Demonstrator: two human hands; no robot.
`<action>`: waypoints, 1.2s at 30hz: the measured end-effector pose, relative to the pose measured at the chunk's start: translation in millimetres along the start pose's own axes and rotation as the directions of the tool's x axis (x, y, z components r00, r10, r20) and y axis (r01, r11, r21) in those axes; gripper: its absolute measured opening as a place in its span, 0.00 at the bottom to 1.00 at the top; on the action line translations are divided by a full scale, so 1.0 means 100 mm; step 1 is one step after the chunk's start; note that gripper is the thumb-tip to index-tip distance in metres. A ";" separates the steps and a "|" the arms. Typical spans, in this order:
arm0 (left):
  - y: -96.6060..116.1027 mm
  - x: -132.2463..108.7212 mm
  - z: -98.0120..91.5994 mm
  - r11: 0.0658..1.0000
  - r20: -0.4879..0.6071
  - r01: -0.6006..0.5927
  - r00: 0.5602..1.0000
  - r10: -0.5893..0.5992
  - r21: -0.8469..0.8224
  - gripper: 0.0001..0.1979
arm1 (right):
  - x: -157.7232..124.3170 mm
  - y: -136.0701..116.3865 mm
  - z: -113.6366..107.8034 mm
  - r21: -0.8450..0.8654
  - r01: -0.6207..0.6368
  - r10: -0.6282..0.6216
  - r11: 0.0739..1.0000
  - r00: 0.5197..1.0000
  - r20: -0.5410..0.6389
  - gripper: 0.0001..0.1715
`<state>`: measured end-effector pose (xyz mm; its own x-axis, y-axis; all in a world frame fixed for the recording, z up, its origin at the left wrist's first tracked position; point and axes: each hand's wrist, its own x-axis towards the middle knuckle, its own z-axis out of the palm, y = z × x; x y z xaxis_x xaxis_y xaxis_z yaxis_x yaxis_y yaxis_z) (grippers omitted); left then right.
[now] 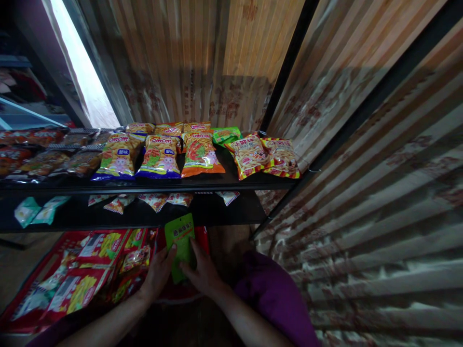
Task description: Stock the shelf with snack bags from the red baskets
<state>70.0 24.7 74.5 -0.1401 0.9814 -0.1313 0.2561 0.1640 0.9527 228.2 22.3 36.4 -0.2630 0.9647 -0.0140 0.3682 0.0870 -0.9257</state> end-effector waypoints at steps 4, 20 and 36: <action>0.08 -0.10 0.07 0.994 0.076 -0.065 0.995 0.058 0.092 0.13 | 0.00 -0.13 -0.02 0.132 0.019 -0.029 0.991 0.996 0.082 0.57; 0.31 -0.22 0.07 0.987 0.179 -0.157 0.970 0.163 -0.044 0.22 | 0.00 -0.30 -0.13 0.501 -0.042 0.035 0.865 0.999 0.023 0.49; 0.11 0.06 -0.10 0.988 -0.113 -0.082 0.991 0.067 -0.131 0.24 | 0.11 -0.32 -0.23 0.913 -0.317 0.349 0.257 0.911 0.219 0.23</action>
<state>62.3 31.8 87.0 -0.2299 0.9726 -0.0354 0.1388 0.0687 0.9879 234.2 36.3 74.5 -0.3063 0.8551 -0.4184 -0.6361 -0.5108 -0.5783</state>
